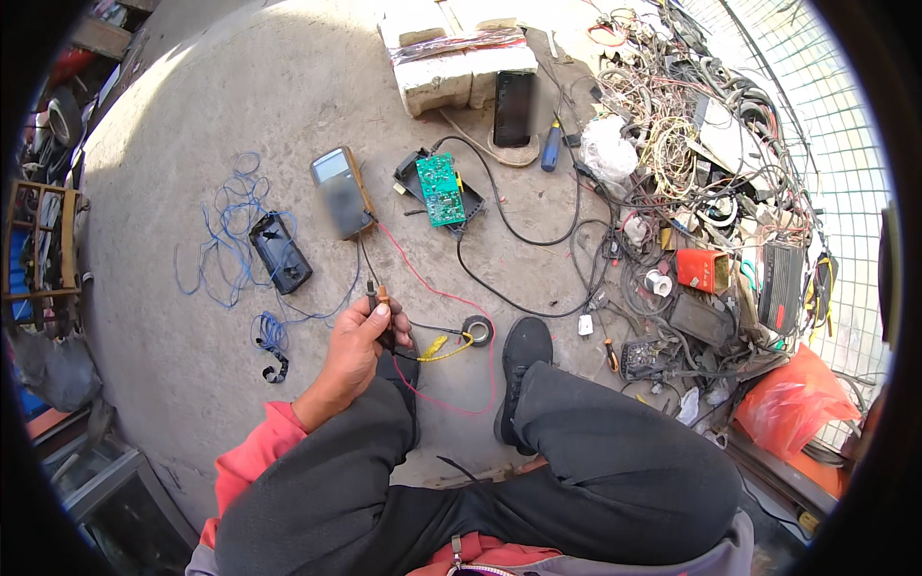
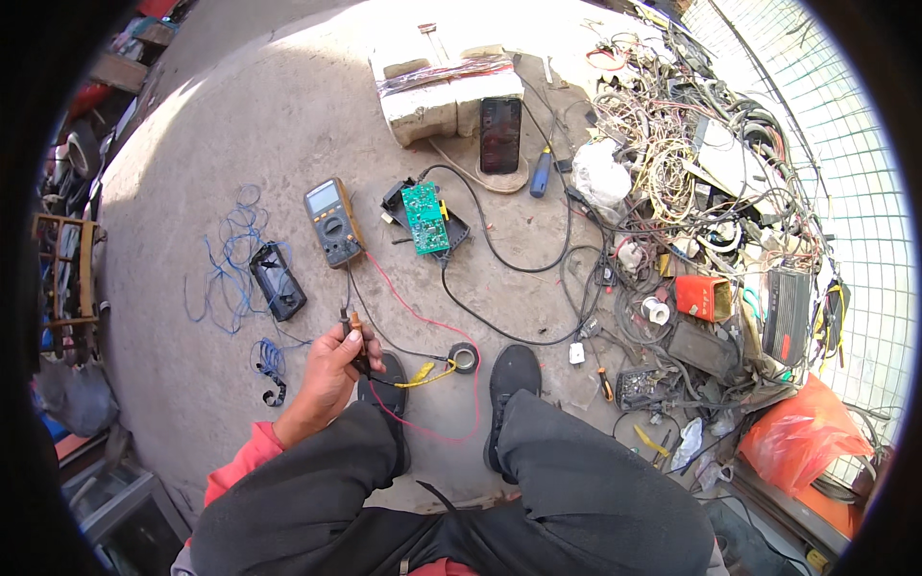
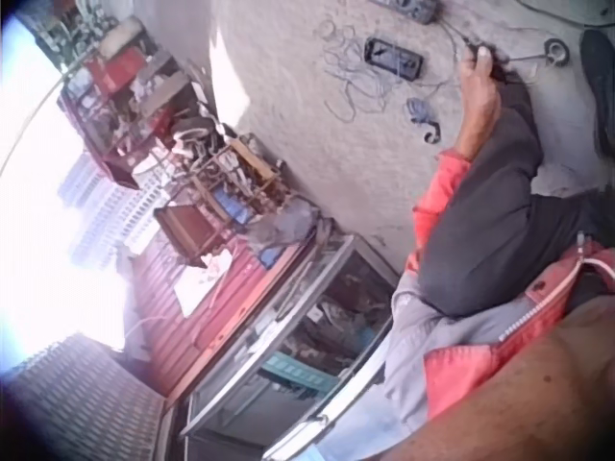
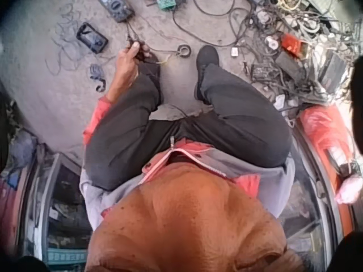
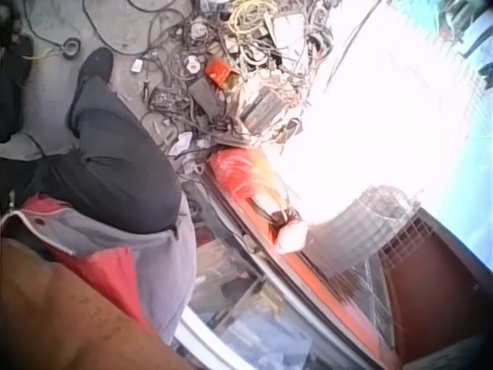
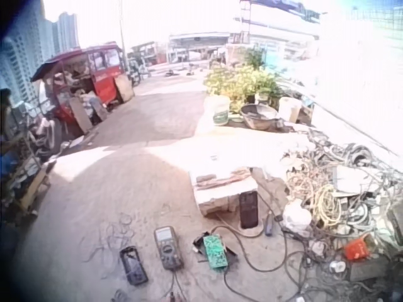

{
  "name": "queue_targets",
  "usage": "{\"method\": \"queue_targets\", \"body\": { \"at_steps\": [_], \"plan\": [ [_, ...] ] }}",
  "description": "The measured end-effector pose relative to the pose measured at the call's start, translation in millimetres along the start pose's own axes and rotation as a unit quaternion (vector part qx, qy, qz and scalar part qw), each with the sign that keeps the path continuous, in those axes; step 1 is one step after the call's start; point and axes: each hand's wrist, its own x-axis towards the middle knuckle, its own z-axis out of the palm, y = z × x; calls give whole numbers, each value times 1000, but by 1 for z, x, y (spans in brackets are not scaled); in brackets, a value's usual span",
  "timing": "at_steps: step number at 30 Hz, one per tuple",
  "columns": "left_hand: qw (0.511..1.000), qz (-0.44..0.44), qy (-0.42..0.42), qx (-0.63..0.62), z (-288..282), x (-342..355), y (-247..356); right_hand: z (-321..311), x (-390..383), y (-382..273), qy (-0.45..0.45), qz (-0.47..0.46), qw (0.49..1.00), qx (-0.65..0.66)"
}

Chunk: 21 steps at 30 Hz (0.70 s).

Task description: The person sits on the floor and uses electrical tape to insulate a wire connection. They then use a multimeter to test the continuity of the connection and a circuit board.

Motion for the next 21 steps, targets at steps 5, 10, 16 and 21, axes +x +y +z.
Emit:
{"method": "queue_targets", "body": {
  "at_steps": [5,10,16,21],
  "plan": [
    [999,13,-30,9,9,8,-3,-18,-45,11,-108,20,994,-3],
    [999,-14,-37,37,23,17,-11,-95,-58,-46,37,-95,989,111],
    [999,-29,-24,38,27,26,-10,-196,6,-80,305,-248,907,152],
    [999,-21,19,43,19,17,-6,-230,61,-120,399,-372,837,-42]
  ]
}}
